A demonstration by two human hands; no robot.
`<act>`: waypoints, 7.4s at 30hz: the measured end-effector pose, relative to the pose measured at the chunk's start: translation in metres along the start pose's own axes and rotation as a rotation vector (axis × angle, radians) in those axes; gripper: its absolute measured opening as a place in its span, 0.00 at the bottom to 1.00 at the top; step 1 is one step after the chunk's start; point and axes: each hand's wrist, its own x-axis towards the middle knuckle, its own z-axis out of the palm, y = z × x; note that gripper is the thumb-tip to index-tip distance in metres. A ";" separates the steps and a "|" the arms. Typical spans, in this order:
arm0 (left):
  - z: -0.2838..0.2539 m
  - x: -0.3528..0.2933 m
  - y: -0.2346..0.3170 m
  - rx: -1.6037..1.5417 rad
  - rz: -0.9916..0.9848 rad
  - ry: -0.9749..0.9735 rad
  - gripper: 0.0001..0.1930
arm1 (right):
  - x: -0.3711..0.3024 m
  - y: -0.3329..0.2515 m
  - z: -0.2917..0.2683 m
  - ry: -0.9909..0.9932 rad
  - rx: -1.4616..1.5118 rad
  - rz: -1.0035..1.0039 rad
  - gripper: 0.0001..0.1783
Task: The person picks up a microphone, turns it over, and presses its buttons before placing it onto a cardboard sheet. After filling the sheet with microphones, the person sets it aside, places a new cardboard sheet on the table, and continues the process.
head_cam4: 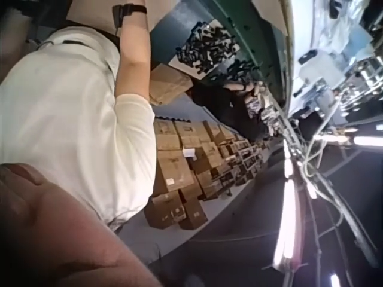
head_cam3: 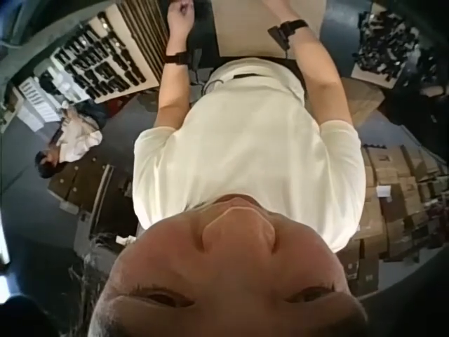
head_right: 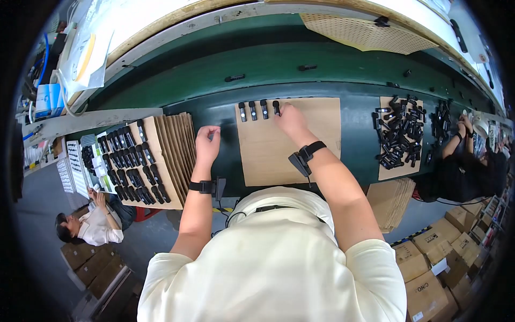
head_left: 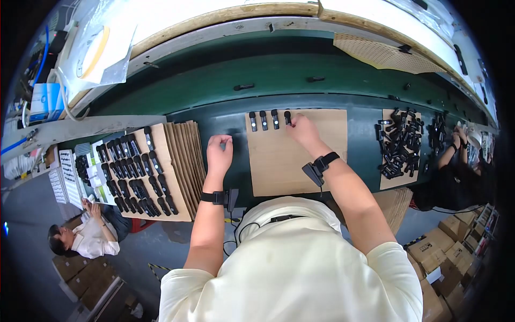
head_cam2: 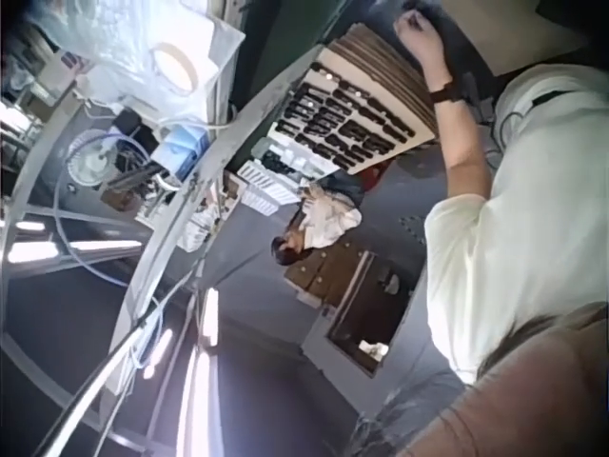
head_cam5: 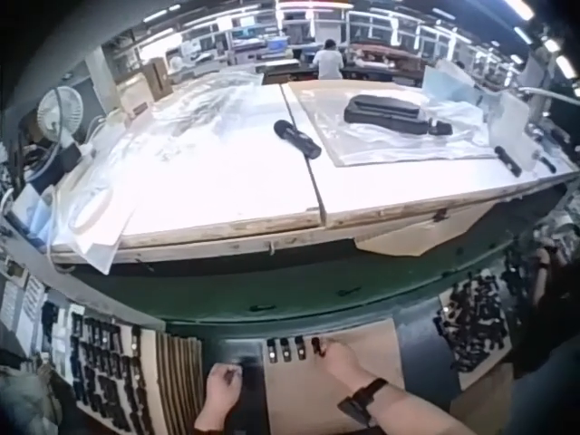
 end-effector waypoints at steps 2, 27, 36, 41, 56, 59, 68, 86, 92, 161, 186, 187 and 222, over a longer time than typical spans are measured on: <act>0.003 0.005 -0.008 -0.013 -0.004 0.017 0.04 | 0.007 -0.001 0.005 0.035 -0.061 0.030 0.14; 0.058 0.164 -0.045 0.338 -0.016 0.132 0.14 | -0.107 0.051 -0.062 0.183 0.095 -0.186 0.08; 0.035 0.113 0.018 -0.147 -0.140 -0.039 0.10 | -0.126 0.027 -0.080 0.216 0.144 -0.270 0.11; -0.001 0.037 0.116 -0.467 -0.098 -0.198 0.08 | -0.132 -0.035 -0.103 0.240 0.283 -0.478 0.13; -0.079 -0.073 0.246 -0.568 0.423 -0.306 0.11 | -0.217 -0.083 -0.139 0.268 0.468 -0.970 0.18; -0.083 -0.082 0.250 -0.551 0.454 -0.306 0.12 | -0.226 -0.081 -0.142 0.294 0.455 -0.997 0.18; -0.084 -0.093 0.251 -0.443 0.570 -0.222 0.12 | -0.246 -0.080 -0.146 0.192 0.580 -0.823 0.17; -0.043 -0.021 0.221 -0.247 0.632 -0.357 0.11 | -0.199 -0.048 -0.140 0.171 0.241 -0.648 0.12; 0.030 0.060 0.169 -0.122 0.294 -0.339 0.09 | -0.141 0.000 -0.104 0.106 0.221 -0.242 0.12; 0.107 0.074 0.090 0.441 0.567 -0.506 0.31 | 0.010 0.009 -0.014 0.018 -0.176 0.110 0.17; 0.056 0.102 0.038 0.168 0.293 -0.089 0.23 | 0.090 0.068 -0.070 0.458 -0.338 -0.272 0.15; 0.049 0.108 0.024 0.174 0.288 -0.083 0.23 | 0.096 0.070 -0.070 0.453 -0.334 -0.281 0.15; 0.012 0.079 0.039 -0.495 -0.216 0.178 0.07 | 0.134 0.092 -0.118 0.505 -0.363 -0.486 0.22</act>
